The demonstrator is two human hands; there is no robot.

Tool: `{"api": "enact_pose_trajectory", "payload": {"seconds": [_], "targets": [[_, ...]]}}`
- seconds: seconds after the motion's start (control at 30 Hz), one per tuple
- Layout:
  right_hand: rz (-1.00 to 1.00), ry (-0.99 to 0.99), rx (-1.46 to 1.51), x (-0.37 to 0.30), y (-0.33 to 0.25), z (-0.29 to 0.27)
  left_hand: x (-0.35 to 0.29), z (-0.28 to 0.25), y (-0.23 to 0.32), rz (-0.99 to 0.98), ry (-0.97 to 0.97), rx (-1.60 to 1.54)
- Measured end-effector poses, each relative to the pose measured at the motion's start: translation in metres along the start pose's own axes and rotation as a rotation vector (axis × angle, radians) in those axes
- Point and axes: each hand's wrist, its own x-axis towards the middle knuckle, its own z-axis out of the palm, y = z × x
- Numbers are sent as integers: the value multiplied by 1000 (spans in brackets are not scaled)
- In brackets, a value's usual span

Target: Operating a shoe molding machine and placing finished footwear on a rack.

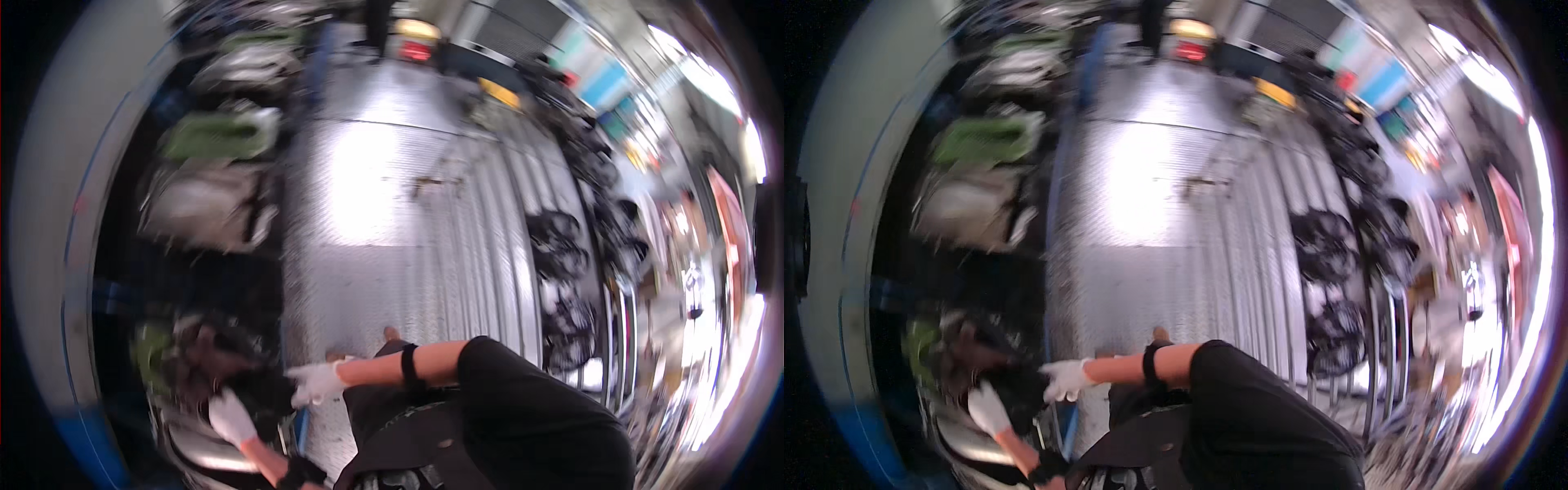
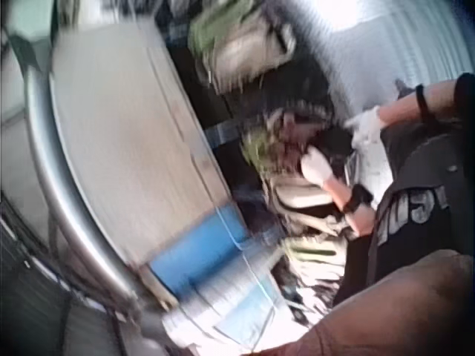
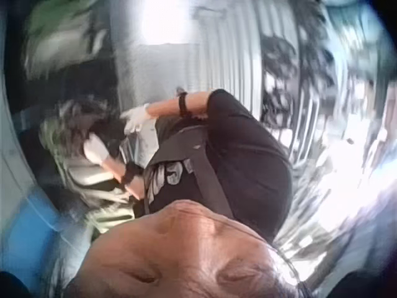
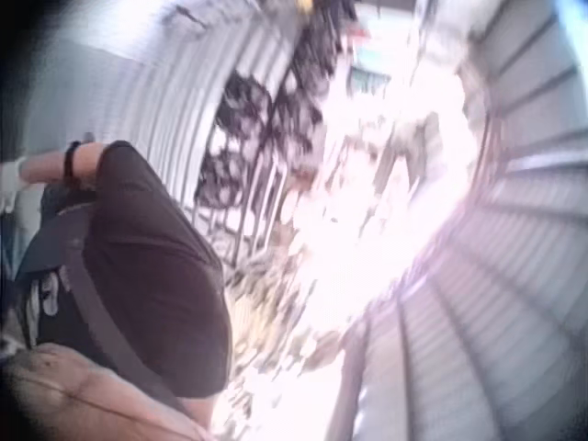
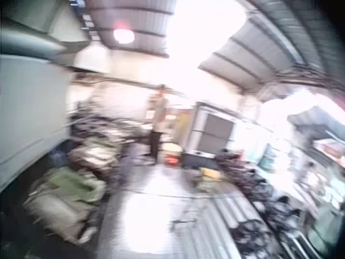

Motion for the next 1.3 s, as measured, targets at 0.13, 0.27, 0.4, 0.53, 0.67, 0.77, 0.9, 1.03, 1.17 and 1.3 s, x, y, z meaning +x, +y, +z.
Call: {"api": "enact_pose_trajectory", "payload": {"seconds": [0.13,0.27,0.4,0.53,0.67,0.77,0.9,1.03,1.17,1.3], "targets": [[39,223,-530,-108,-63,-12,-4,-63,98,50,-55,-380],[-23,199,-465,-213,-3,-51,-23,-111,220,744,-11,-508],[99,504,-1108,-328,0,-20,-71,-179,354,1408,181,-728],[-61,989,-825,-426,62,48,-201,-275,483,1901,-100,-915],[-208,1458,-504,-458,146,144,-317,-302,558,2241,-235,-625],[-343,1765,-251,-480,131,135,-400,-295,601,2340,-217,-776],[-537,2054,96,-487,138,142,-473,-253,644,2284,-296,-549],[-653,2073,363,-475,180,187,-476,-269,642,2256,-338,-532],[-817,2319,896,-461,188,220,-432,-259,630,2332,-524,-1160],[-982,2452,1093,-443,208,220,-344,-246,608,2278,-480,-1416]]}}
